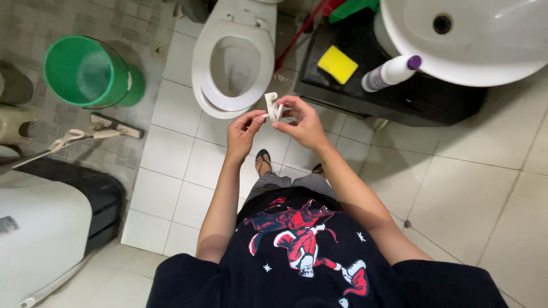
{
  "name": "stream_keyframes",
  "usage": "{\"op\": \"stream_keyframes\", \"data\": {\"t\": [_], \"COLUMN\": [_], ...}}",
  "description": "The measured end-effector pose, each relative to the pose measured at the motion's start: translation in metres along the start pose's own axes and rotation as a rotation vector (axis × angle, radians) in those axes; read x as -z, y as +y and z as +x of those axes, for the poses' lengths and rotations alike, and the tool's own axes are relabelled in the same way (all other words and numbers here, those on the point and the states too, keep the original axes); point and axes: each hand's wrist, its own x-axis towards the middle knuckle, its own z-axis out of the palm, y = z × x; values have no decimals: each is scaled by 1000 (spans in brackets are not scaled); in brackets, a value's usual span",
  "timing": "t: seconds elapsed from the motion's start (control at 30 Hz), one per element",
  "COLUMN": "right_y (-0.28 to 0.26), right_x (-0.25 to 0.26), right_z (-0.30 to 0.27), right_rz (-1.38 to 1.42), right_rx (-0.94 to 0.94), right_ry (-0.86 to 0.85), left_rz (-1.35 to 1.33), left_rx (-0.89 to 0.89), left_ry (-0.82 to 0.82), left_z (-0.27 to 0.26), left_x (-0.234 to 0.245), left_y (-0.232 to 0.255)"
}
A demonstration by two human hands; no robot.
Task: The person unscrews and removes a white toilet seat from a toilet bowl by hand and places it, along with a beige toilet seat, into a black trash bag on the floor.
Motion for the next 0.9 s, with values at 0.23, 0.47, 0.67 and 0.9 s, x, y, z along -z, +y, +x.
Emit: {"op": "stream_keyframes", "data": {"t": [0.23, 0.47, 0.67, 0.9], "right_y": [7, -8, -22, -28], "right_x": [-66, -107, -128, -145], "right_z": [12, 22, 26, 37], "right_rz": [-71, -318, -354, -389], "right_rx": [207, 359, 332, 387], "right_ry": [154, 137, 84, 10], "left_rz": [160, 92, 1, -242], "left_rx": [-225, -127, -190, -133], "left_ry": [68, 67, 51, 68], "left_z": [-9, -22, -25, -19], "left_x": [54, 83, 107, 129], "left_y": [43, 62, 59, 42]}}
